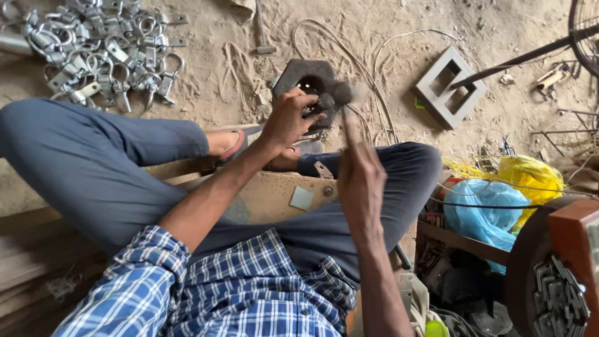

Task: The person uses a hammer and a metal punch to shape or mark a heavy hexagonal metal component. The person places the metal piece on a block and strikes the punch with the hammer multiple times.

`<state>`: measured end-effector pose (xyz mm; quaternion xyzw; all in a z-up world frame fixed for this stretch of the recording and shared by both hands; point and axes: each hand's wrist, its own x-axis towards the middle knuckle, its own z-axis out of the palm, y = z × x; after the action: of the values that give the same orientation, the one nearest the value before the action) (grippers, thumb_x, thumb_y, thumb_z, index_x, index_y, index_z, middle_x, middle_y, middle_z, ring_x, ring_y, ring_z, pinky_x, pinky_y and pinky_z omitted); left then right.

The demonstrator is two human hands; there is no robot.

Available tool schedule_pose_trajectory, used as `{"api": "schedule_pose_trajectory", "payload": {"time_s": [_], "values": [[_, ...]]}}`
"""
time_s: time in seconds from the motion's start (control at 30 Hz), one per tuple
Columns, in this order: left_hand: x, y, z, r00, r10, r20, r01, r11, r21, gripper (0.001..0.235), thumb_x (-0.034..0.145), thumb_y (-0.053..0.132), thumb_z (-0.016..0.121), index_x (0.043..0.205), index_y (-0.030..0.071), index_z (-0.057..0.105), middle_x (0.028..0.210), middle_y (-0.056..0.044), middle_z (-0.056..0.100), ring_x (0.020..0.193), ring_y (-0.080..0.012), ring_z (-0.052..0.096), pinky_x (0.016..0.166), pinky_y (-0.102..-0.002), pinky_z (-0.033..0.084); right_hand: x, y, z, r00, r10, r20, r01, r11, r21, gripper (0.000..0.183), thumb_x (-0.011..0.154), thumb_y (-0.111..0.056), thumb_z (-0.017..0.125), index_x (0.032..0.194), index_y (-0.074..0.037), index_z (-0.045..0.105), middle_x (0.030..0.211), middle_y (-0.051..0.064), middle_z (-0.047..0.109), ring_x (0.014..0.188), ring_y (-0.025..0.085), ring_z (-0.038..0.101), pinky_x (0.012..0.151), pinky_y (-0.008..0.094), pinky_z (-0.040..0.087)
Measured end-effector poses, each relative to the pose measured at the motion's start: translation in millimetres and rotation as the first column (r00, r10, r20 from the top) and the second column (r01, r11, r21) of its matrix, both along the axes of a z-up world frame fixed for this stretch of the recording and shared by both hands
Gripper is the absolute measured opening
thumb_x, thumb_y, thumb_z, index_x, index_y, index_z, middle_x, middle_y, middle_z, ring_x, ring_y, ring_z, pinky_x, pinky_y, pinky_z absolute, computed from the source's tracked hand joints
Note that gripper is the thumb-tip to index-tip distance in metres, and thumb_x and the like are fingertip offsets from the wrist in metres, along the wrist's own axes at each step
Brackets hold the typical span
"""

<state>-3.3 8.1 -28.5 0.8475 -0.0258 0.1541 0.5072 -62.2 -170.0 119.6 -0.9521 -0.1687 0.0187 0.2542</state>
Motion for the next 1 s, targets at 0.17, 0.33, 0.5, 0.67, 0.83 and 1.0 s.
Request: {"api": "schedule_pose_trajectory", "payload": {"time_s": [0.17, 0.33, 0.5, 0.67, 0.83, 1.0], "values": [[-6.5, 8.5, -5.2, 0.999, 0.052, 0.015, -0.054, 0.990, 0.131, 0.047, 0.074, 0.038, 0.093, 0.106, 0.006, 0.080, 0.101, -0.017, 0.070, 0.092, -0.0305, 0.065, 0.083, -0.045, 0.053, 2.9, -10.9, 9.9, 0.976, 0.082, 0.200, -0.124, 0.971, 0.205, 0.057, 0.099, 0.003, 0.062, 0.154, -0.010, 0.055, 0.096, 0.017, 0.068, 0.075, 0.021, 0.063, 0.069, 0.041, 0.054], [2.8, 14.3, -28.8, 1.000, -0.021, 0.020, 0.021, 0.999, 0.032, 0.056, 0.076, 0.051, 0.093, 0.109, 0.008, 0.080, 0.110, -0.015, 0.068, 0.102, -0.0291, 0.059, 0.090, -0.044, 0.049, 4.0, -29.8, 43.9, 0.902, 0.016, 0.432, -0.115, 0.972, 0.205, 0.049, 0.108, -0.004, 0.065, 0.155, -0.011, 0.053, 0.093, 0.013, 0.069, 0.074, 0.017, 0.062, 0.066, 0.035, 0.049], [2.8, 10.6, -23.8, 0.997, 0.082, -0.001, -0.081, 0.988, 0.132, 0.055, 0.071, 0.054, 0.093, 0.104, 0.012, 0.082, 0.101, -0.012, 0.066, 0.099, -0.0278, 0.054, 0.089, -0.043, 0.037, -2.8, -29.4, 18.4, 0.854, -0.017, 0.519, -0.094, 0.978, 0.186, 0.044, 0.114, -0.009, 0.060, 0.156, -0.007, 0.048, 0.095, 0.009, 0.070, 0.081, 0.019, 0.062, 0.075, 0.038, 0.052], [-8.2, 9.6, -12.7, 0.994, 0.107, 0.022, -0.109, 0.980, 0.169, 0.051, 0.073, 0.054, 0.090, 0.104, 0.014, 0.082, 0.099, -0.010, 0.065, 0.097, -0.0245, 0.057, 0.089, -0.043, 0.035, -1.6, -13.5, 7.5, 0.994, 0.083, 0.067, -0.091, 0.987, 0.134, 0.054, 0.099, -0.002, 0.059, 0.152, -0.011, 0.057, 0.091, 0.017, 0.066, 0.068, 0.024, 0.060, 0.063, 0.044, 0.049], [-5.7, 2.0, -2.5, 0.991, 0.122, 0.051, -0.128, 0.980, 0.150, 0.047, 0.076, 0.054, 0.085, 0.104, 0.016, 0.083, 0.094, -0.008, 0.064, 0.095, -0.0241, 0.058, 0.090, -0.043, 0.034, 14.2, -26.1, 54.5, 0.936, 0.112, 0.332, -0.110, 0.994, -0.025, 0.046, 0.099, -0.003, 0.063, 0.144, -0.013, 0.065, 0.075, 0.011, 0.063, 0.060, 0.023, 0.060, 0.060, 0.041, 0.048], [-5.7, 2.2, -11.5, 0.994, 0.107, 0.006, -0.107, 0.981, 0.160, 0.056, 0.076, 0.064, 0.082, 0.107, 0.017, 0.083, 0.087, -0.009, 0.058, 0.088, -0.0242, 0.051, 0.087, -0.042, 0.033, 1.4, -37.9, 78.7, 0.868, -0.295, 0.399, 0.107, 0.897, 0.430, 0.013, 0.106, -0.005, 0.062, 0.118, -0.002, 0.068, 0.076, 0.011, 0.062, 0.058, 0.019, 0.058, 0.053, 0.033, 0.040]]}}
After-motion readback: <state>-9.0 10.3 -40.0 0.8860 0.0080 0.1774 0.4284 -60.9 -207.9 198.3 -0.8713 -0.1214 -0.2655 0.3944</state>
